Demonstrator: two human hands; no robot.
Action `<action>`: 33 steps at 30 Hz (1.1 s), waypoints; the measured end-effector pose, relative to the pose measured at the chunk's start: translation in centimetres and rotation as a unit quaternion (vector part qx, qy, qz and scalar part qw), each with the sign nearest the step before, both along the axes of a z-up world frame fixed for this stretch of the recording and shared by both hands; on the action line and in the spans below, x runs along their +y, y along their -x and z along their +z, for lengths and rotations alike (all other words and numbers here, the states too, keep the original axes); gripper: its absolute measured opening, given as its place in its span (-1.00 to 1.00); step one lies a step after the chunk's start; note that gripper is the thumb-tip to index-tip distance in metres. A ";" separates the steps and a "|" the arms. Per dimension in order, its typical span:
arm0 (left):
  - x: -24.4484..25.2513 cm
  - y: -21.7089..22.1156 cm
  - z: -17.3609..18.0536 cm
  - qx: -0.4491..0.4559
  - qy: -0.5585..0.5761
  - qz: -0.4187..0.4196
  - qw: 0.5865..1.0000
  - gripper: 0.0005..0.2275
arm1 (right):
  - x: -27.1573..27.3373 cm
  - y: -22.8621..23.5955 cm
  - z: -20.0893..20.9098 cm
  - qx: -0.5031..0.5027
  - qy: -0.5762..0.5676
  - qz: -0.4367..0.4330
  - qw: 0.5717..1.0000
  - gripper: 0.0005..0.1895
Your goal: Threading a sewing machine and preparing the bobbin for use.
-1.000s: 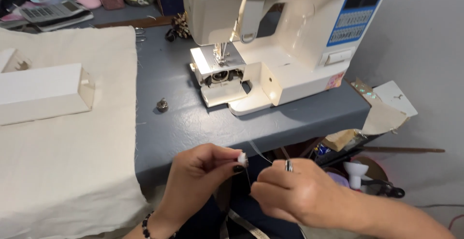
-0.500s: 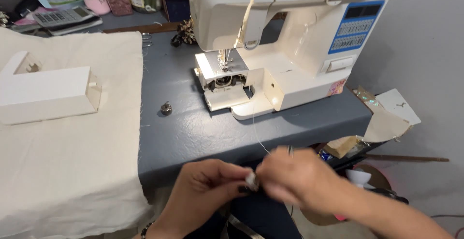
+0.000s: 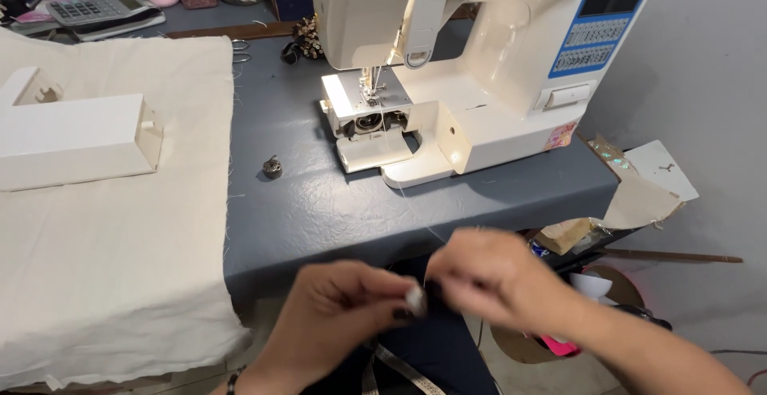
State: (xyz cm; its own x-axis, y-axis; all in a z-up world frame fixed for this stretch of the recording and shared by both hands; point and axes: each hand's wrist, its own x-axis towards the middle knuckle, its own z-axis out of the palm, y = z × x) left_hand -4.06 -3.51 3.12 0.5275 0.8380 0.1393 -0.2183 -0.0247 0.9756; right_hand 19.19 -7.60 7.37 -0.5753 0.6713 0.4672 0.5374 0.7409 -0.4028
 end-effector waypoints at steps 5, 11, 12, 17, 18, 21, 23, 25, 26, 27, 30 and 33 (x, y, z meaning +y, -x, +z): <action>-0.1 -0.1 -1.0 0.083 -0.011 -0.039 0.996 -0.84 | -0.9 0.1 0.1 -0.043 -0.072 -0.044 0.995 -0.87; -0.3 0.3 -1.1 -0.060 0.054 0.000 0.997 -0.85 | -0.5 1.1 0.5 -0.107 -0.092 0.025 0.990 -0.65; -0.4 0.4 -0.9 -0.078 0.087 -0.013 0.993 -0.85 | -0.1 0.7 0.4 -0.072 -0.070 0.011 0.995 -0.83; -0.4 0.9 -0.7 -0.091 0.014 -0.096 0.991 -0.88 | 1.3 0.6 1.6 -0.011 0.001 0.027 1.000 -0.88; -0.5 1.0 -0.6 -0.061 0.002 -0.121 0.991 -0.88 | 1.5 0.6 1.7 -0.027 -0.003 0.031 0.999 -0.87; -0.3 1.5 0.4 0.029 -0.035 -0.158 0.986 -0.88 | 2.3 0.1 1.4 -0.047 -0.033 0.048 0.997 -0.84; -0.2 1.9 1.0 0.092 -0.059 -0.171 0.979 -0.88 | 2.9 -0.3 0.9 -0.050 -0.057 0.061 0.995 -0.82; -0.2 2.5 1.4 0.107 0.019 -0.253 0.961 -0.86 | 3.5 -0.8 0.4 -0.061 -0.068 0.105 0.990 -0.81; -0.1 2.7 1.2 0.107 0.020 -0.253 0.961 -0.86 | 3.9 -1.0 0.3 -0.060 -0.068 0.105 0.990 -0.81; 0.0 2.9 1.0 0.106 0.043 -0.270 0.956 -0.86 | 4.4 -1.3 0.2 -0.079 -0.112 0.115 0.984 -0.86; 0.4 2.8 0.3 0.102 0.071 -0.268 0.955 -0.88 | 6.1 -2.4 1.3 -0.119 -0.183 0.095 0.971 -0.87; 1.1 2.3 -0.5 0.098 0.055 -0.244 0.963 -0.89 | 8.3 -4.7 2.2 -0.197 -0.207 0.012 0.958 -0.93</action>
